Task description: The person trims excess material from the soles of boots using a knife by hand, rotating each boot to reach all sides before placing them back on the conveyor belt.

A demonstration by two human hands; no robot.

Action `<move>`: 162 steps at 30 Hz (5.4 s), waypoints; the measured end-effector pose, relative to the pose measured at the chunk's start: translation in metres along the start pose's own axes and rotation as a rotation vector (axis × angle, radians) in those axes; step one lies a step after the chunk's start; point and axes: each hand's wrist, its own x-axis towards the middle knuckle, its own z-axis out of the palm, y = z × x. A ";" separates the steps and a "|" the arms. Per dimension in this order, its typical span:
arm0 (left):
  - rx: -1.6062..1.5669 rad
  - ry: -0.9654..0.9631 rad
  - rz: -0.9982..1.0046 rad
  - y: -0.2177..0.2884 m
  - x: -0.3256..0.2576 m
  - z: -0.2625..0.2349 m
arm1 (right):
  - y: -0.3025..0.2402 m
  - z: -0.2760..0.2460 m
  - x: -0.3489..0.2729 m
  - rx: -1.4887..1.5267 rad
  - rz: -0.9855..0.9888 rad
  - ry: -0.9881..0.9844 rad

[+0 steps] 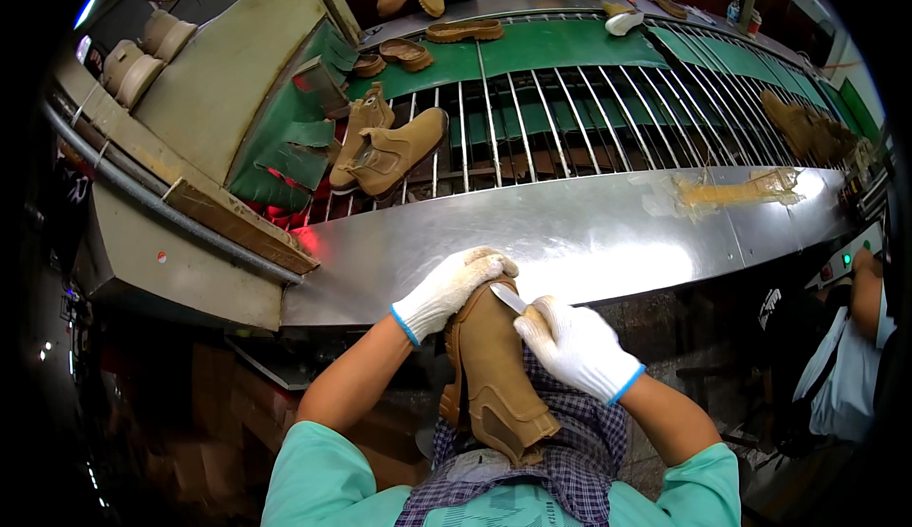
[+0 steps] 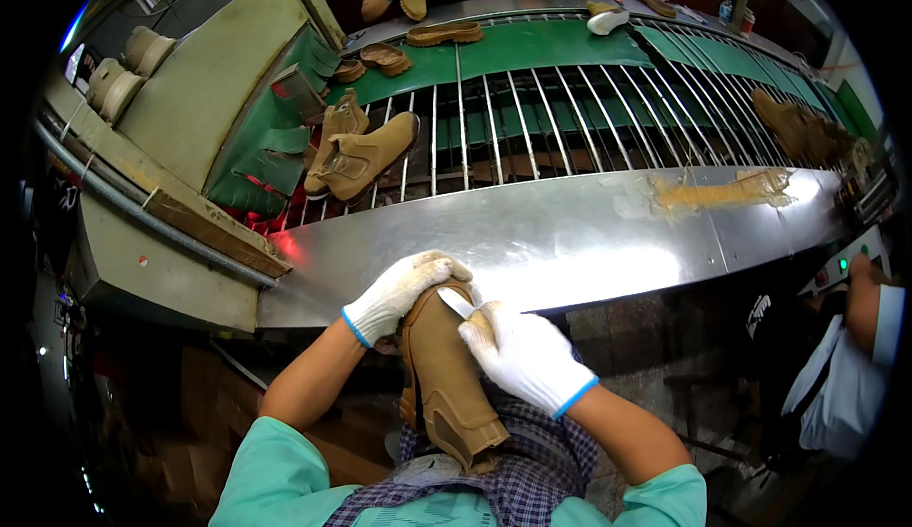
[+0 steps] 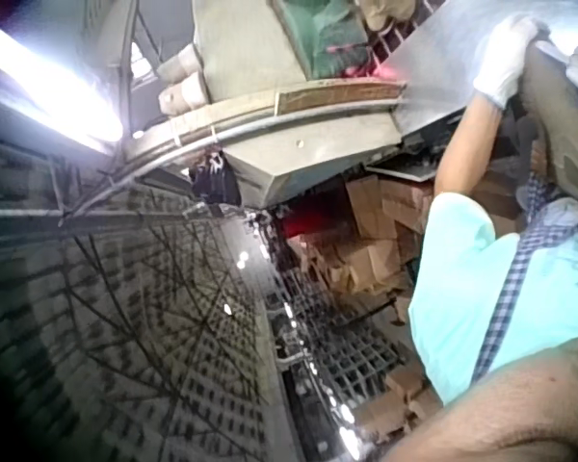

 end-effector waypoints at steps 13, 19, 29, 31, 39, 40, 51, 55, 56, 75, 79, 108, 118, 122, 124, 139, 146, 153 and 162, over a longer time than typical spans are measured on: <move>0.025 -0.061 0.021 -0.008 0.003 -0.010 | 0.002 -0.010 0.000 -0.034 0.037 -0.040; 0.028 -0.043 0.000 -0.006 -0.003 -0.016 | 0.022 0.020 0.023 0.346 -0.178 -0.036; 0.512 -0.002 0.022 0.006 -0.020 -0.026 | 0.089 -0.025 0.008 -0.315 0.175 0.244; 0.137 0.070 -0.005 -0.004 -0.030 -0.029 | 0.096 -0.039 0.012 -0.573 0.167 0.377; -0.226 0.021 0.112 -0.053 -0.058 -0.027 | 0.033 -0.004 0.076 0.034 -0.333 0.330; -0.210 -0.022 0.190 -0.054 -0.057 -0.022 | 0.027 0.007 0.086 0.192 -0.314 0.223; -0.671 0.039 0.066 -0.130 -0.177 -0.027 | -0.056 0.006 0.024 1.285 -0.535 0.463; -0.635 0.101 0.099 -0.073 -0.169 -0.004 | -0.053 -0.014 0.040 1.302 -0.608 0.468; -0.551 0.122 0.170 -0.060 -0.167 -0.018 | -0.043 -0.022 0.047 1.338 -0.682 0.395; 0.927 0.316 -0.008 0.148 -0.089 -0.044 | -0.006 0.002 0.200 1.755 -0.589 -0.123; 0.796 0.463 0.004 0.100 -0.129 -0.041 | -0.001 0.015 0.186 2.047 -0.561 0.307; 1.396 0.123 -0.184 0.187 -0.110 0.032 | -0.019 -0.038 0.123 2.223 -1.010 0.179; 1.466 0.051 0.141 0.183 -0.092 0.030 | -0.048 -0.050 0.093 1.206 -0.930 0.320; 1.451 0.013 0.053 0.196 -0.084 0.031 | -0.045 -0.041 0.115 1.671 -0.991 0.273; 1.430 -0.040 -0.082 0.207 -0.077 0.038 | -0.044 -0.042 0.112 1.655 -0.989 0.319; 1.760 -0.381 -0.091 0.220 -0.017 0.061 | -0.009 -0.091 0.079 1.001 -0.867 0.329; 1.424 -0.035 0.524 0.198 -0.051 0.052 | -0.010 -0.117 0.040 0.739 -0.575 0.411; 0.967 0.125 0.972 0.111 -0.082 0.070 | 0.007 -0.047 -0.049 1.094 -0.507 0.499; 1.112 0.042 1.257 0.043 -0.100 0.098 | 0.012 0.017 -0.125 1.256 -0.150 0.608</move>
